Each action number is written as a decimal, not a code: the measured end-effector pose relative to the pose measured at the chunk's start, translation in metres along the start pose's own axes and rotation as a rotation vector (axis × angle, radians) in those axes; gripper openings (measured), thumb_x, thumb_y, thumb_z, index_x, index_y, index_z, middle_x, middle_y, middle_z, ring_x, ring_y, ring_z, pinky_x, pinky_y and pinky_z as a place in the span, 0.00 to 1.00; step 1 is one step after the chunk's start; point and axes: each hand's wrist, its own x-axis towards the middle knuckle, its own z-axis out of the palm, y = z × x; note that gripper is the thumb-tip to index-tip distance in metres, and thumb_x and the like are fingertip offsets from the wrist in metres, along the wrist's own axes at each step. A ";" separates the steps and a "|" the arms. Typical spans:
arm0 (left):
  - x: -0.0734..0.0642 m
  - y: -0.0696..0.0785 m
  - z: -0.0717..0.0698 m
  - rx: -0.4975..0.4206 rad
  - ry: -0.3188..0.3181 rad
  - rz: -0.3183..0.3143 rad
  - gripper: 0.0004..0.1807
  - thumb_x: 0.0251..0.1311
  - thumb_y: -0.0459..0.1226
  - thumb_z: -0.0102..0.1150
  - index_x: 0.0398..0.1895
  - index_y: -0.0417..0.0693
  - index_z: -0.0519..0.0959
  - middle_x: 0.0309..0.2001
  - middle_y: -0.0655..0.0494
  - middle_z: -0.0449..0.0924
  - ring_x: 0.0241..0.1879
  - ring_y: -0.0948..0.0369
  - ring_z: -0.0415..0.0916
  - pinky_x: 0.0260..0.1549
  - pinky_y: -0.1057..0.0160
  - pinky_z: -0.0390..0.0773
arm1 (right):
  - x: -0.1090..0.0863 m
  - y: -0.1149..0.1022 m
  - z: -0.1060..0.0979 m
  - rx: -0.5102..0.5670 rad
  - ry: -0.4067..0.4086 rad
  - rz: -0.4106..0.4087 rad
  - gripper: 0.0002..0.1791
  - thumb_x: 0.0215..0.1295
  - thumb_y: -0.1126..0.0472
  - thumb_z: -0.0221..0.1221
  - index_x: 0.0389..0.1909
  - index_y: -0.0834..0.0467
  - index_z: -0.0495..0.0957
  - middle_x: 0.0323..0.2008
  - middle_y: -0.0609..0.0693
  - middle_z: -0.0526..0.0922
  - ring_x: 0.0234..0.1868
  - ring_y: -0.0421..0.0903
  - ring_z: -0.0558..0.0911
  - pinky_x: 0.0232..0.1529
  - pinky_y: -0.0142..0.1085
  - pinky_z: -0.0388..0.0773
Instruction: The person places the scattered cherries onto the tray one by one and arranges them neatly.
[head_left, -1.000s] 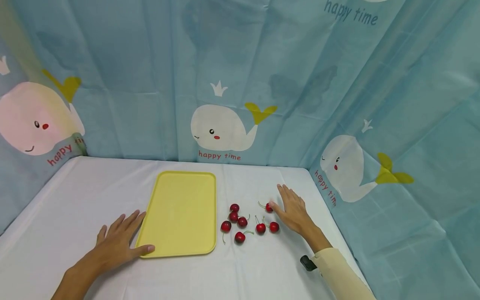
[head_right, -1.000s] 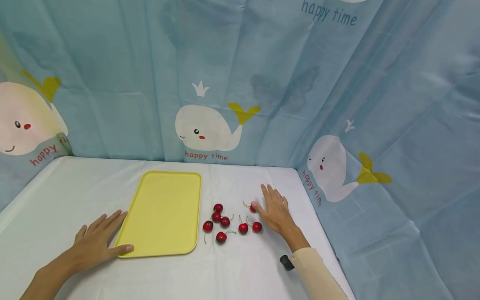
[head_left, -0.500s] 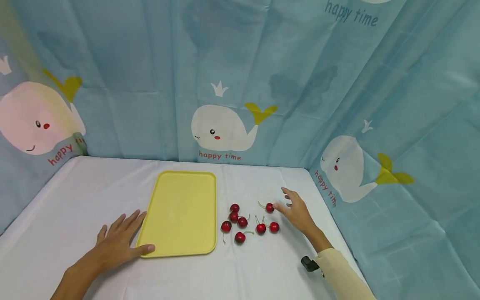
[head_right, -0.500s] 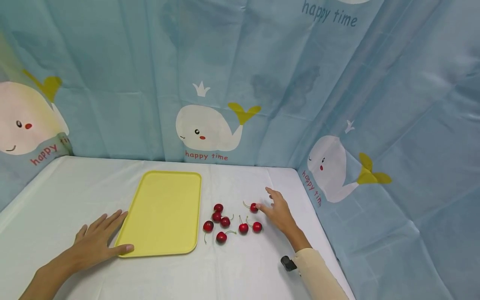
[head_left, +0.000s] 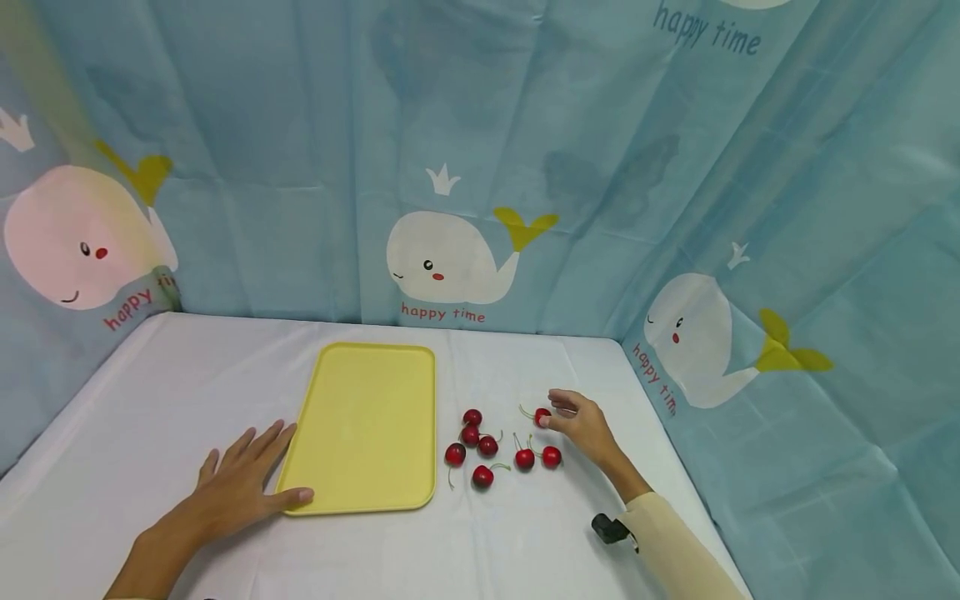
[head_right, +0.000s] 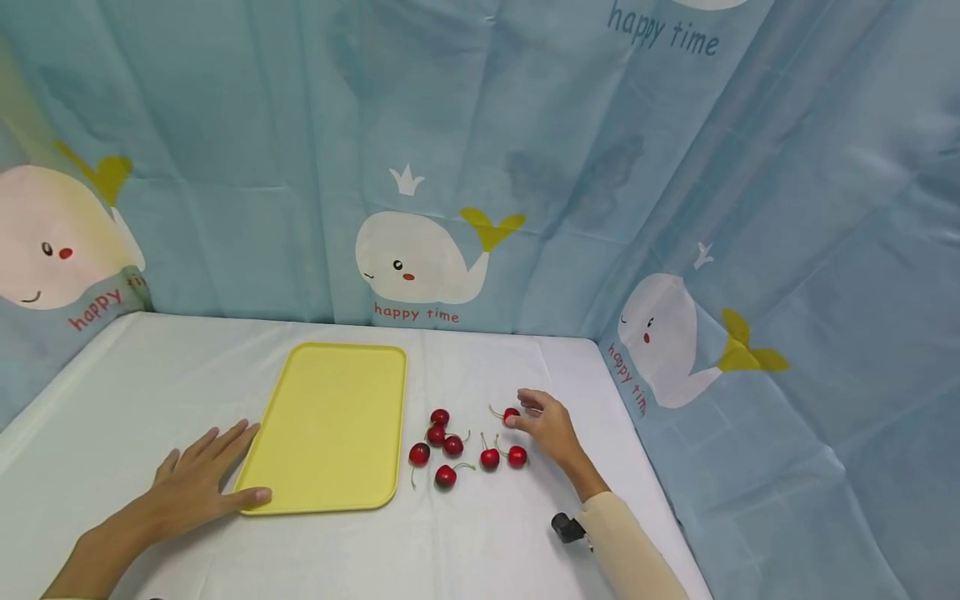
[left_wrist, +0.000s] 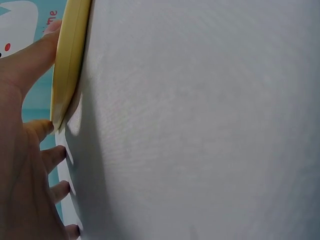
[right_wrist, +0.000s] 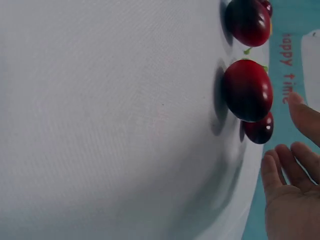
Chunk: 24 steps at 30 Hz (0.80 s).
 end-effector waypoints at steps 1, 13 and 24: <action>0.000 0.000 0.000 0.001 0.000 0.000 0.61 0.60 0.70 0.63 0.85 0.44 0.54 0.82 0.33 0.54 0.76 0.23 0.48 0.61 0.13 0.43 | 0.000 0.000 0.001 0.006 0.002 0.016 0.34 0.66 0.62 0.74 0.70 0.65 0.76 0.66 0.62 0.82 0.68 0.61 0.81 0.68 0.50 0.77; -0.001 0.002 0.000 -0.009 0.012 0.003 0.60 0.60 0.69 0.63 0.85 0.45 0.54 0.82 0.33 0.54 0.76 0.23 0.49 0.62 0.13 0.42 | 0.001 0.008 0.011 -0.009 0.005 0.098 0.30 0.64 0.63 0.74 0.67 0.63 0.80 0.60 0.59 0.86 0.62 0.59 0.85 0.66 0.51 0.80; 0.000 0.001 0.001 0.001 0.006 -0.002 0.61 0.59 0.70 0.64 0.85 0.45 0.54 0.82 0.33 0.53 0.76 0.23 0.48 0.62 0.13 0.41 | 0.002 0.012 0.013 -0.049 0.018 0.085 0.22 0.65 0.64 0.74 0.60 0.61 0.85 0.53 0.55 0.89 0.56 0.54 0.88 0.62 0.49 0.83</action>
